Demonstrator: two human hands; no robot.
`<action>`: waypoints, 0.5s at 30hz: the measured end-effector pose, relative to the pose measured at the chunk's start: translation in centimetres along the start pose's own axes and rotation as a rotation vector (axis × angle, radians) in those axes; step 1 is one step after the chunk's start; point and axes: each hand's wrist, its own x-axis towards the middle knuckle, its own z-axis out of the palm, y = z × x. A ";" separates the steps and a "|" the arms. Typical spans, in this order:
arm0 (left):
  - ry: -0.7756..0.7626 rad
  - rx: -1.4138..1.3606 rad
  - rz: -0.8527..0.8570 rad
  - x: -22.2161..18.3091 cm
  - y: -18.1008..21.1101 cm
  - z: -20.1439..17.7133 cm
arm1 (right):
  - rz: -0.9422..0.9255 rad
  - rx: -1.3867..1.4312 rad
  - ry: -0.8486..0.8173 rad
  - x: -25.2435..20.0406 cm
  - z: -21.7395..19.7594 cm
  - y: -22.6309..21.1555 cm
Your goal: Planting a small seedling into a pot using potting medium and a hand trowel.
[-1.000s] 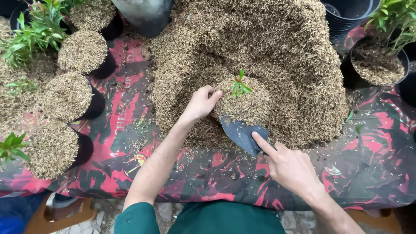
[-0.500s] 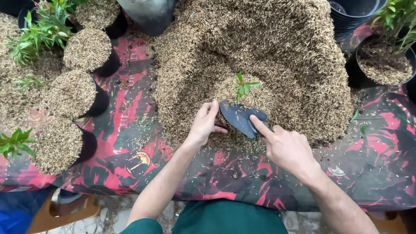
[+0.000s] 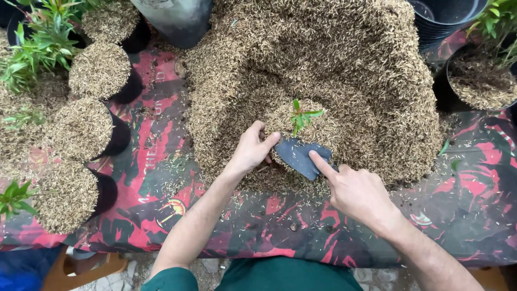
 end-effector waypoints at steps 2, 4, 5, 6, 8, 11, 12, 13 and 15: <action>-0.005 0.002 -0.003 -0.3 0.5 -0.1 | -0.004 0.019 -0.008 0.1 -0.3 0.0; -0.006 0.004 -0.003 -0.4 0.8 -0.1 | -0.010 0.037 -0.012 0.2 -0.4 0.0; -0.005 0.004 -0.005 -0.5 0.9 -0.1 | -0.019 0.042 0.000 0.3 -0.4 0.1; -0.005 0.006 -0.006 -0.6 1.1 -0.1 | -0.029 0.049 0.014 0.3 -0.3 0.2; 0.001 -0.004 0.006 -0.7 1.1 -0.2 | -0.031 0.055 0.029 0.1 -0.3 0.1; 0.013 -0.021 0.031 -1.3 1.5 -0.2 | -0.026 0.078 0.063 -0.4 -0.4 0.1; 0.015 -0.025 0.033 -1.7 1.5 -0.2 | -0.021 0.104 0.070 -0.6 -0.4 0.1; 0.012 -0.023 0.037 -2.4 1.9 -0.2 | -0.018 0.105 0.074 -1.2 0.0 0.0; 0.056 -0.008 0.069 -3.4 2.9 -0.1 | -0.014 0.211 0.096 -2.0 0.2 0.2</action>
